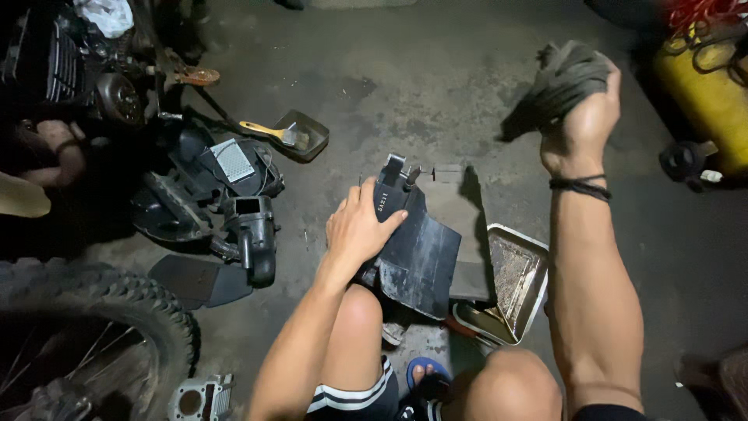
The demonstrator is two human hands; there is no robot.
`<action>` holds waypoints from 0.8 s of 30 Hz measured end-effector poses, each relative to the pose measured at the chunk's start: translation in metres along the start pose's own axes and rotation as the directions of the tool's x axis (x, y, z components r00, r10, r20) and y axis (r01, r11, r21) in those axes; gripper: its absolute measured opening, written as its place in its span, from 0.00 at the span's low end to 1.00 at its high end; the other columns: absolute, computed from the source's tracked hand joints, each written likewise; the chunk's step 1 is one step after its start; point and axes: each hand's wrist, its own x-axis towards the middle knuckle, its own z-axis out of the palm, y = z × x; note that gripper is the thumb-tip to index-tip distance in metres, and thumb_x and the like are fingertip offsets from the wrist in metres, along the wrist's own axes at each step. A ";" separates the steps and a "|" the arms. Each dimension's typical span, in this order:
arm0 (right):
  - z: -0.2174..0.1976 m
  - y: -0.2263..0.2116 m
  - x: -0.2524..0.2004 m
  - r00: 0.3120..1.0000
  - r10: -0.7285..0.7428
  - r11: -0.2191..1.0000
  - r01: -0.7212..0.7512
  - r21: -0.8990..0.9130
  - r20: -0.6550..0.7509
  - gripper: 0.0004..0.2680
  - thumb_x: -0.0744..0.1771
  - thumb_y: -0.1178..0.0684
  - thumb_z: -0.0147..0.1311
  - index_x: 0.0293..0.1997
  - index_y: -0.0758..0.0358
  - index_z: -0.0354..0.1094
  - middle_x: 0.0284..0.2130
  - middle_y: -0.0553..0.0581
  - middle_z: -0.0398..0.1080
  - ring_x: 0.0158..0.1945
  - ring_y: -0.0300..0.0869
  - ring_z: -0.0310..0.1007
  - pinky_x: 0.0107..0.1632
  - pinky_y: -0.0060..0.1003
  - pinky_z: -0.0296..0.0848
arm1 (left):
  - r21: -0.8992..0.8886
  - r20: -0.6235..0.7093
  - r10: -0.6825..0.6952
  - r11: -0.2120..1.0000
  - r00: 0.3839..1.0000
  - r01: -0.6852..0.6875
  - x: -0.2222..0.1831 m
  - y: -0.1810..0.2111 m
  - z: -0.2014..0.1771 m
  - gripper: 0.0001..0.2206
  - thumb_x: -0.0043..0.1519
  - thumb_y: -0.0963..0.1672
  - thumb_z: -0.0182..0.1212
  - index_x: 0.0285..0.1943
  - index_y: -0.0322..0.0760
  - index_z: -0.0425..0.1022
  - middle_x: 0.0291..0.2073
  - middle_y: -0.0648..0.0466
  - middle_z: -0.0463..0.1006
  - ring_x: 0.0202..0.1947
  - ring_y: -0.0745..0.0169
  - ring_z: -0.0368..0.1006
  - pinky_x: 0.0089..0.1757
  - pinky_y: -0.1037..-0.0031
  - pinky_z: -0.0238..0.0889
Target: The person cleans the interior of a motorcycle air filter housing using a cloth, then manipulates the edges and internal components by hand.
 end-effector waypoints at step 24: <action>-0.031 0.083 -0.216 0.410 0.719 0.512 0.236 -0.826 0.562 0.35 0.64 0.67 0.37 0.80 0.64 0.18 0.75 0.80 0.25 0.77 0.68 0.22 0.74 0.64 0.28 | -0.620 -0.232 -0.017 0.773 0.973 -0.134 0.024 -0.038 0.061 0.16 0.71 0.48 0.48 0.60 0.44 0.78 0.43 0.36 0.81 0.50 0.30 0.75 0.47 0.48 0.68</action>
